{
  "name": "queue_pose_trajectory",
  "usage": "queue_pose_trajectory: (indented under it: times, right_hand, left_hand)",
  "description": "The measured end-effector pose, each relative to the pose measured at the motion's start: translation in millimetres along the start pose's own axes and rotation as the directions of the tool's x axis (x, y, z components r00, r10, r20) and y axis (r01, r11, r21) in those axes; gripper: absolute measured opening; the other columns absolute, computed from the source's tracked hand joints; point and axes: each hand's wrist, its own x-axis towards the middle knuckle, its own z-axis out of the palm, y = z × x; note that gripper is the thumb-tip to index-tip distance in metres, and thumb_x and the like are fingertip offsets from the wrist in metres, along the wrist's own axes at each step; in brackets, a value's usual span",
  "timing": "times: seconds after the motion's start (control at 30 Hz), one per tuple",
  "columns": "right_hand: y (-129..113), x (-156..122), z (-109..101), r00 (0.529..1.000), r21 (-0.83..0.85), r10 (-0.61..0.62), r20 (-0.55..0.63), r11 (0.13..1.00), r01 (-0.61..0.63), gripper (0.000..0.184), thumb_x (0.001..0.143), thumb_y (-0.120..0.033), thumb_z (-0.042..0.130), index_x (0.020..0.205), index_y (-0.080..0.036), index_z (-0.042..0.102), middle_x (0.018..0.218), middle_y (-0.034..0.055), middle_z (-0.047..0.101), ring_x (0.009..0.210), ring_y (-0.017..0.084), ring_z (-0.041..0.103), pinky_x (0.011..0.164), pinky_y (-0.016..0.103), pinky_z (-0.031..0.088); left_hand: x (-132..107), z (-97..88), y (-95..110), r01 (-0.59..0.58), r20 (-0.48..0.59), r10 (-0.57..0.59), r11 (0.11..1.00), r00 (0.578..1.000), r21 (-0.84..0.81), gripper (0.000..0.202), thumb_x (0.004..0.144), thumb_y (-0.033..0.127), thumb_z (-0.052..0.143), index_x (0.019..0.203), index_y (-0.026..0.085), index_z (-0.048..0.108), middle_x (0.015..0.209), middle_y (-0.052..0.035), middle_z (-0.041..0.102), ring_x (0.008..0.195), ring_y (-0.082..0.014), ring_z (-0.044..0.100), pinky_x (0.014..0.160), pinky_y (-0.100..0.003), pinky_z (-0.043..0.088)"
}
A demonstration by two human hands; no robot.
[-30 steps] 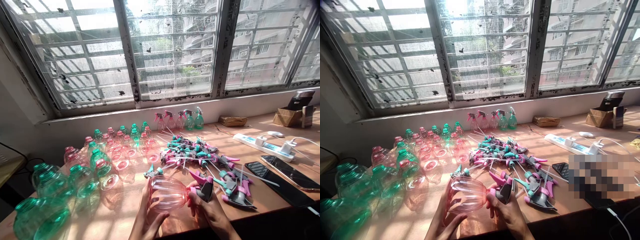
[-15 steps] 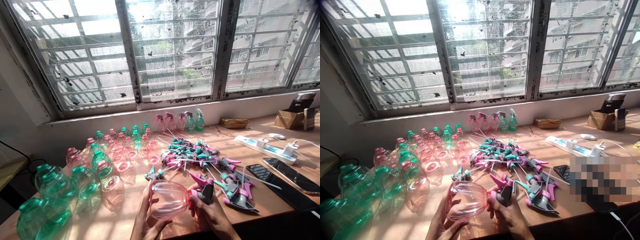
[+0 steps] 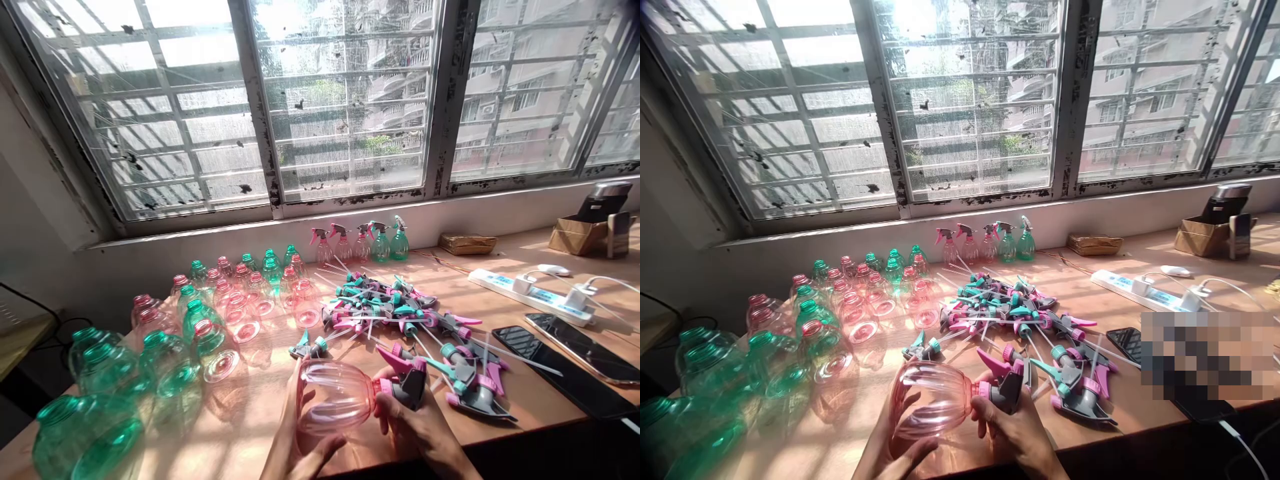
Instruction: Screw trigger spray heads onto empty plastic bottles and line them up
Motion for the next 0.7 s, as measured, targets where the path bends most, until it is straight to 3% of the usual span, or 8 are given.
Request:
queue_pose_trajectory:
  times: [0.17,0.27,0.37,0.57,0.7]
  right_hand:
    - [0.3,0.0,-0.6,1.0,0.017,-0.004,-0.017,1.0,0.005,0.049,0.079,-0.057,0.09,0.096,-0.018,0.065,0.061,0.0023,0.076,0.046,0.014,0.063,0.047,0.023,0.045]
    - [4.1,0.9,-2.2,1.0,0.02,-0.026,-0.004,0.999,0.026,0.047,0.08,-0.055,0.09,0.098,-0.019,0.065,0.062,0.001,0.075,0.047,0.014,0.063,0.047,0.023,0.046]
    - [5.6,1.1,-2.9,0.999,0.028,-0.023,0.037,0.999,0.022,0.044,0.082,-0.051,0.091,0.1,-0.019,0.066,0.066,0.0015,0.076,0.05,0.014,0.063,0.05,0.024,0.048]
    - [4.7,1.1,-1.9,0.999,0.063,-0.033,-0.012,0.997,0.034,0.042,0.081,-0.049,0.091,0.099,-0.019,0.069,0.064,0.0021,0.076,0.05,0.016,0.064,0.048,0.026,0.049]
    - [5.3,2.4,0.6,1.0,0.09,-0.027,-0.014,0.996,0.028,0.044,0.08,-0.052,0.091,0.096,-0.017,0.071,0.063,0.0033,0.075,0.049,0.018,0.066,0.046,0.028,0.052]
  left_hand:
    - [0.8,3.4,3.5,-0.021,0.008,0.021,0.999,1.0,0.041,0.093,0.088,0.062,0.075,0.166,0.042,0.028,0.158,-0.0078,0.056,0.134,-0.0338,0.061,0.114,-0.045,0.05]
    - [-1.6,1.7,2.2,0.043,0.03,-0.042,0.999,0.999,-0.03,0.104,0.082,0.066,0.08,0.167,0.038,0.027,0.15,-0.0095,0.06,0.132,-0.0348,0.062,0.116,-0.046,0.049]
    - [-4.1,-0.1,1.1,0.091,0.033,-0.088,0.993,0.996,-0.076,0.101,0.082,0.067,0.079,0.165,0.034,0.032,0.145,-0.0111,0.06,0.133,-0.0366,0.06,0.119,-0.048,0.046]
    - [0.0,5.0,7.9,-0.032,0.011,0.032,0.999,0.999,0.003,0.085,0.091,0.059,0.074,0.164,0.041,0.034,0.17,-0.0057,0.039,0.142,-0.0367,0.053,0.117,-0.046,0.047]
    - [3.2,6.9,9.3,-0.107,0.008,0.107,0.994,0.994,0.012,0.074,0.098,0.057,0.065,0.163,0.041,0.034,0.16,-0.0076,0.053,0.141,-0.0332,0.056,0.113,-0.041,0.05]
